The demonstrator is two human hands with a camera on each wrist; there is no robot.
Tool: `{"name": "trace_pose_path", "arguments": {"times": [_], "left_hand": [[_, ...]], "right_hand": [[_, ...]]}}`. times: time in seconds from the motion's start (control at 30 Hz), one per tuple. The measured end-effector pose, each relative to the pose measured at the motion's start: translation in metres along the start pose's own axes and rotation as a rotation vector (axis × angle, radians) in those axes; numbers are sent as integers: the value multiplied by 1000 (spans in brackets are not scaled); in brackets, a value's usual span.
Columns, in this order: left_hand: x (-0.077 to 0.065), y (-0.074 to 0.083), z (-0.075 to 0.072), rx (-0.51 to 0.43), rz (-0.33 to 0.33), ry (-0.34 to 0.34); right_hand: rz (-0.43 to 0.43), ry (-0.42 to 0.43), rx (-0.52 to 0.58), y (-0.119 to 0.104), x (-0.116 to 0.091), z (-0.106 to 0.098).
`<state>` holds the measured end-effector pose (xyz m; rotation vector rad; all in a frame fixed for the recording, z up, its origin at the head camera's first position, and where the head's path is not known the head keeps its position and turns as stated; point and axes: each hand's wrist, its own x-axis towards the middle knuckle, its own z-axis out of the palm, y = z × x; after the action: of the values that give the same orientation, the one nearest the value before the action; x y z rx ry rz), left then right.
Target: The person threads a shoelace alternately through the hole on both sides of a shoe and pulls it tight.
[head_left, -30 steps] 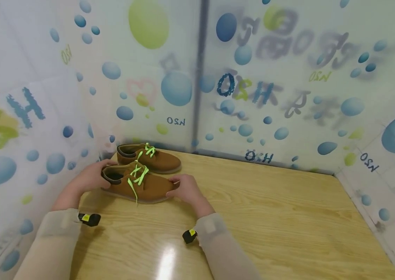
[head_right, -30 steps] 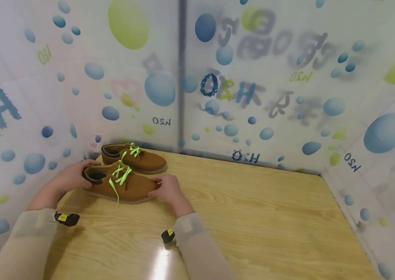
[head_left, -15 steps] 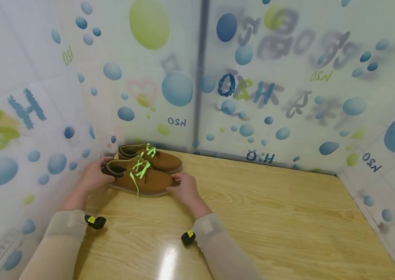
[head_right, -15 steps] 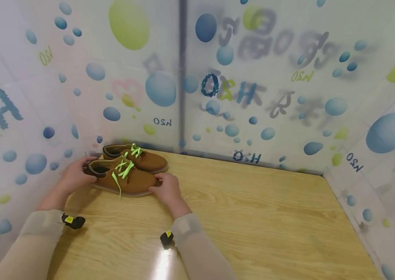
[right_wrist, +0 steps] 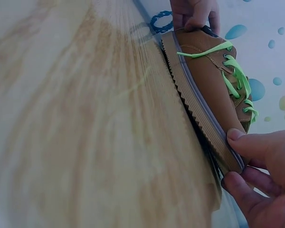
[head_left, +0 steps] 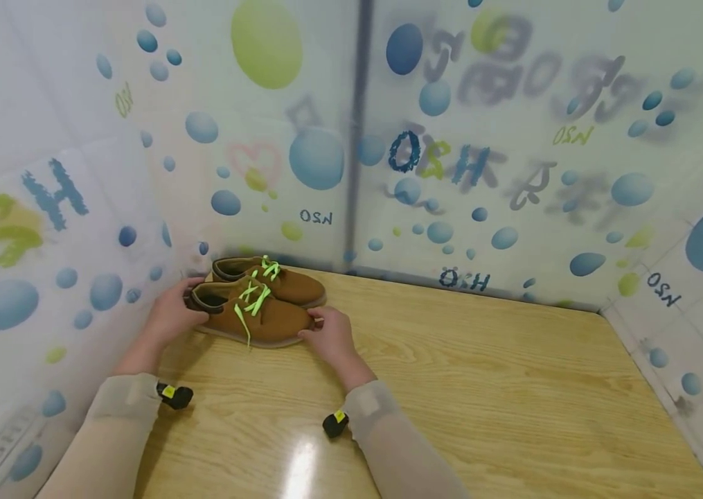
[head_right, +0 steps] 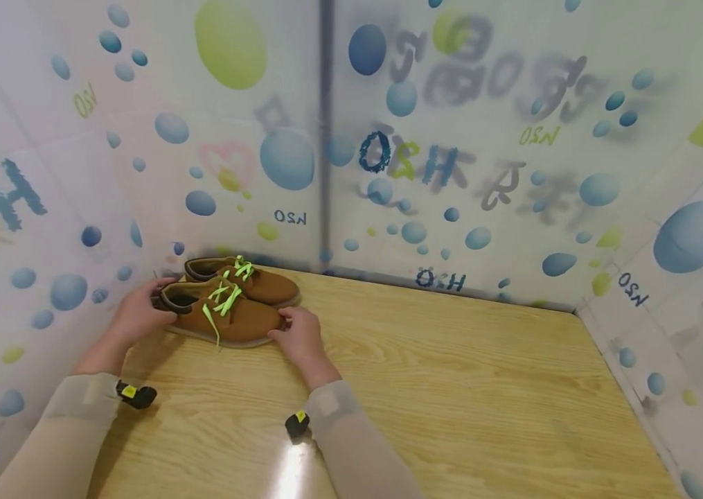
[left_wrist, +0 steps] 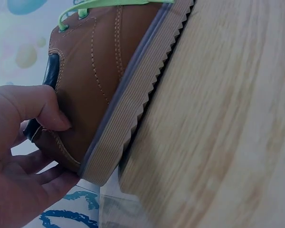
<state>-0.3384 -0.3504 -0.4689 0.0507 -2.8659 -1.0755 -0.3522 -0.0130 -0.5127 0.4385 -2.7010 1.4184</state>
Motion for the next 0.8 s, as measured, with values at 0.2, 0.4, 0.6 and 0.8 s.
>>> {"name": "trace_pose_path", "arguments": {"times": [0.2,0.4,0.6,0.8], "left_hand": [[5,8,8,37,10,-4],[2,23,5,183,83,-30],[-16,83,3,315,181,89],[-23,145,57,314,388,149]], "right_hand": [[2,-14,25,8,0,-6],[28,-80,131,25,2,-28],[-7,-86,201,44,4,-64],[92,-55,265,66,-15,-107]]}}
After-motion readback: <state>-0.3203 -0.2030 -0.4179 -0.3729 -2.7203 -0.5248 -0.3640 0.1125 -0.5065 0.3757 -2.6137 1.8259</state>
